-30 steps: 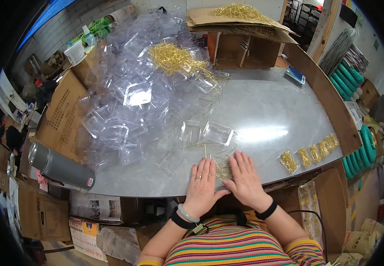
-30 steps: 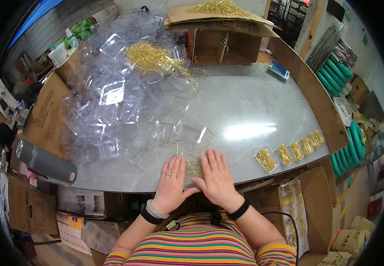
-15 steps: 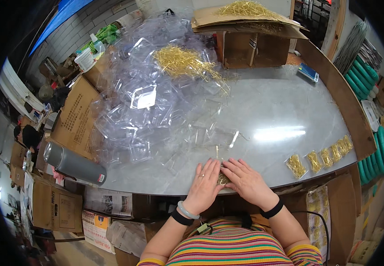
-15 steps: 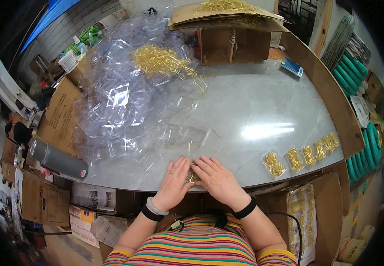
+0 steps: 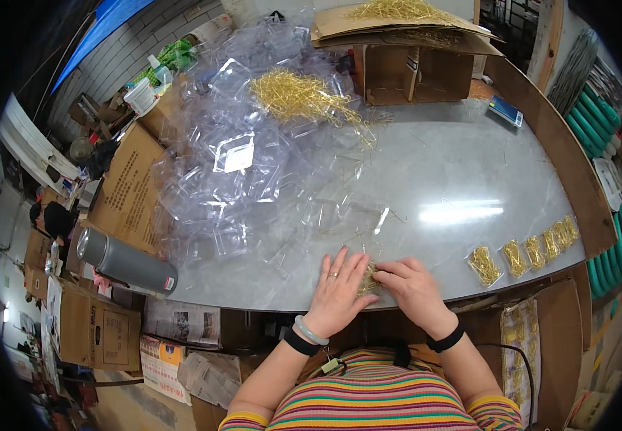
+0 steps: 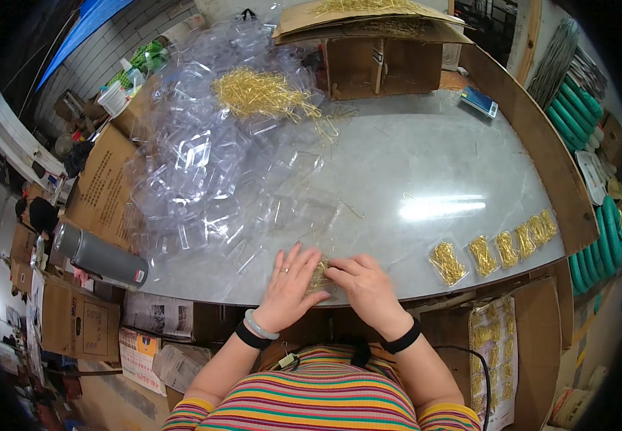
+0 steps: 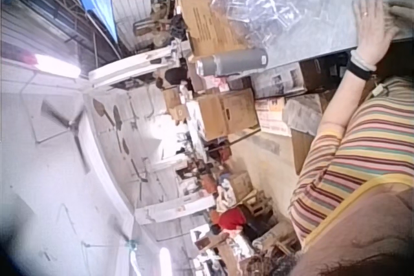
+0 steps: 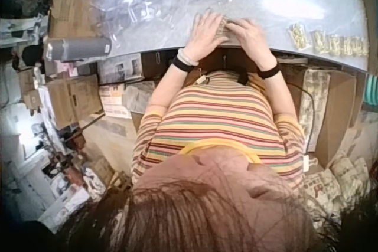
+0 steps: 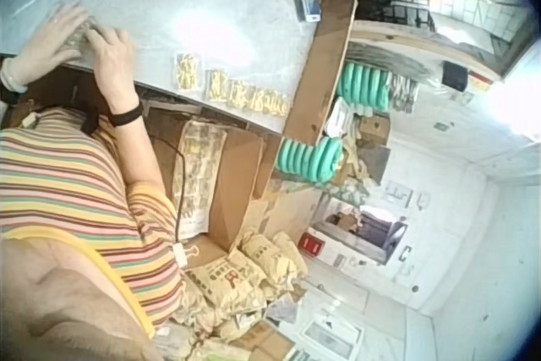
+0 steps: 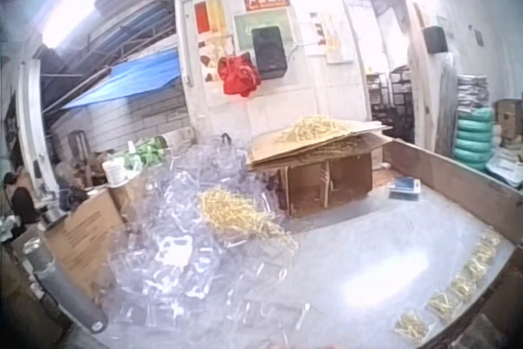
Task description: Packaging bunches of thin gold metal strips into small plastic trays on an assembly workbench.
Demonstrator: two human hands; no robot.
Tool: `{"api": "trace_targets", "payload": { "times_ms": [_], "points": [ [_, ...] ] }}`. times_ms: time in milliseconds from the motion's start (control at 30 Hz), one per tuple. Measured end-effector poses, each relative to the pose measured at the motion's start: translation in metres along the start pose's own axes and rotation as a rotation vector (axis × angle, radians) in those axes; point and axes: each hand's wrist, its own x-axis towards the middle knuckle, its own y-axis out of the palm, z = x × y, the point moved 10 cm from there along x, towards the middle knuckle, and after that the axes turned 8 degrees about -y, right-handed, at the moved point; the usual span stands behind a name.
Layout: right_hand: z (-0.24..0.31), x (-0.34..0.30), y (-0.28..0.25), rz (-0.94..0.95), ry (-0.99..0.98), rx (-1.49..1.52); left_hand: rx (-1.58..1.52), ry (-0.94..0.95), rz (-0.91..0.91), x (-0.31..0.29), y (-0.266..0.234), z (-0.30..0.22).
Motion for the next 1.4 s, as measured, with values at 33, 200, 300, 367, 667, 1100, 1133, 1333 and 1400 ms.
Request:
{"api": "trace_targets", "payload": {
  "times_ms": [33,200,300,367,667,1100,1133,1333,1400],
  "points": [
    [0.001,0.002,0.001,-0.017,0.004,0.032,-0.004,0.009,-0.001,-0.001,0.001,0.0],
    [-0.001,0.006,-0.011,-0.105,0.117,-0.017,0.019,0.117,-0.031,-0.007,-0.001,-0.003],
    [0.013,0.018,-0.011,0.027,0.059,-0.171,-0.077,0.105,-0.055,-0.005,-0.009,0.0],
    [0.013,0.016,-0.004,0.153,0.032,-0.127,-0.287,0.007,-0.088,-0.002,-0.019,0.006],
    [0.0,-0.011,-0.012,0.017,0.154,-0.074,-0.112,-0.008,-0.07,-0.008,-0.013,0.004],
    [0.024,0.019,0.011,0.087,0.015,0.105,-0.376,-0.022,-0.022,-0.007,-0.013,0.014],
    [0.026,0.019,0.013,0.104,-0.026,0.075,-0.382,-0.023,-0.028,-0.008,-0.016,0.016],
    [0.016,0.012,0.014,0.07,-0.074,0.124,-0.111,-0.063,-0.04,-0.018,-0.026,0.031],
    [0.014,0.004,-0.002,-0.055,0.026,0.091,-0.057,-0.069,-0.012,-0.019,-0.022,0.03]
  ]
}}
